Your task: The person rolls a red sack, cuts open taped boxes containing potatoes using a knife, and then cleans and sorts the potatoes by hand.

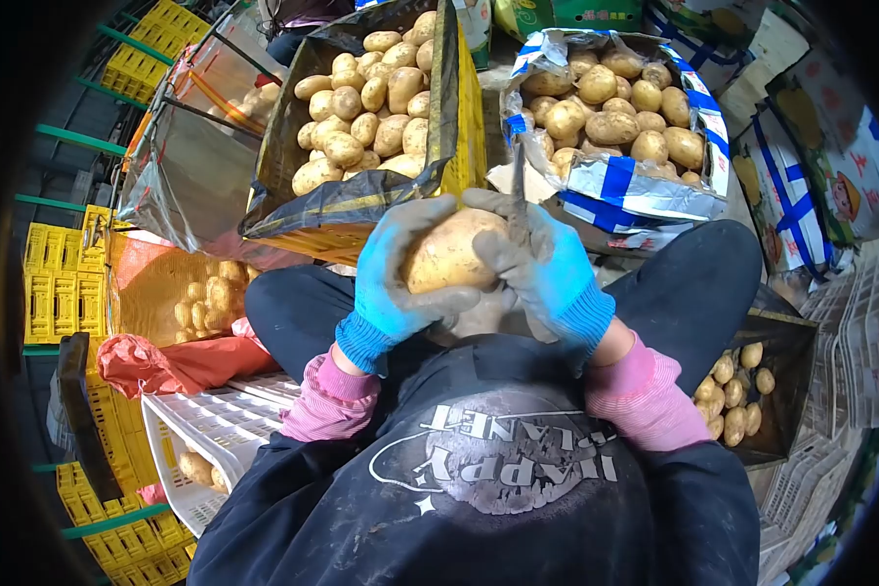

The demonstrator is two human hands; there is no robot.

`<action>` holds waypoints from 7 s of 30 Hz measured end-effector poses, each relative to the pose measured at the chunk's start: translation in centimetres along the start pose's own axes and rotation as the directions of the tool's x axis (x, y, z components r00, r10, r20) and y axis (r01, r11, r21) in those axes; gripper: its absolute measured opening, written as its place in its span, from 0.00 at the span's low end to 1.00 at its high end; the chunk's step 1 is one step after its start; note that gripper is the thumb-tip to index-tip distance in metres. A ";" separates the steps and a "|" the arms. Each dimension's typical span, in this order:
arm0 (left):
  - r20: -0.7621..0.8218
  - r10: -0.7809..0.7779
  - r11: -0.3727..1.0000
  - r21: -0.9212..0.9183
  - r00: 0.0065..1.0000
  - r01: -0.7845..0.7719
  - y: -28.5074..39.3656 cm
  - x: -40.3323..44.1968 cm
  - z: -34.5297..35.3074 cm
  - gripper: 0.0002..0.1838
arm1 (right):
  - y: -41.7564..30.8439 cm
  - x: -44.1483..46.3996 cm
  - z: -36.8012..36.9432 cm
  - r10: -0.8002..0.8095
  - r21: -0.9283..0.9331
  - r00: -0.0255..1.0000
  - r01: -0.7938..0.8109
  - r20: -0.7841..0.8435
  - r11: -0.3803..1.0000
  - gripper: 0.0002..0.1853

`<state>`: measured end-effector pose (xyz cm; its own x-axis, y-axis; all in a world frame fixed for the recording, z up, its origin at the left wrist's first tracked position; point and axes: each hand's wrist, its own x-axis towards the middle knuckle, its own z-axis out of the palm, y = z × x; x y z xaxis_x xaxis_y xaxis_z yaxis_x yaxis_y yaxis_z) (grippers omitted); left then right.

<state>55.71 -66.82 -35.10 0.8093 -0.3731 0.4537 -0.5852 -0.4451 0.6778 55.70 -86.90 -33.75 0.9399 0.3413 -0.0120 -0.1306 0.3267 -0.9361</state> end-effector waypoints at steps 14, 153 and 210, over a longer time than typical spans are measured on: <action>-0.231 -0.182 0.964 -0.234 0.956 0.127 0.6 -0.3 1.9 0.57 | 1.5 -1.3 -1.7 0.164 0.203 0.986 -0.158 -0.012 0.966 0.28; -0.042 -0.110 0.532 -0.846 0.993 0.023 2.0 3.8 5.6 0.34 | 1.1 -2.3 -4.2 -0.056 0.347 0.990 0.098 -0.131 0.933 0.35; -0.107 -0.153 0.743 -0.668 0.982 0.043 -1.6 1.2 -0.3 0.51 | 0.2 1.2 0.5 -0.131 0.105 0.985 0.143 -0.107 0.984 0.43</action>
<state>57.62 -66.30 -35.52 0.8900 -0.2118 0.4038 -0.3657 0.1975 0.9095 56.69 -85.98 -33.80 0.9773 0.1988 0.0733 -0.0276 0.4628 -0.8860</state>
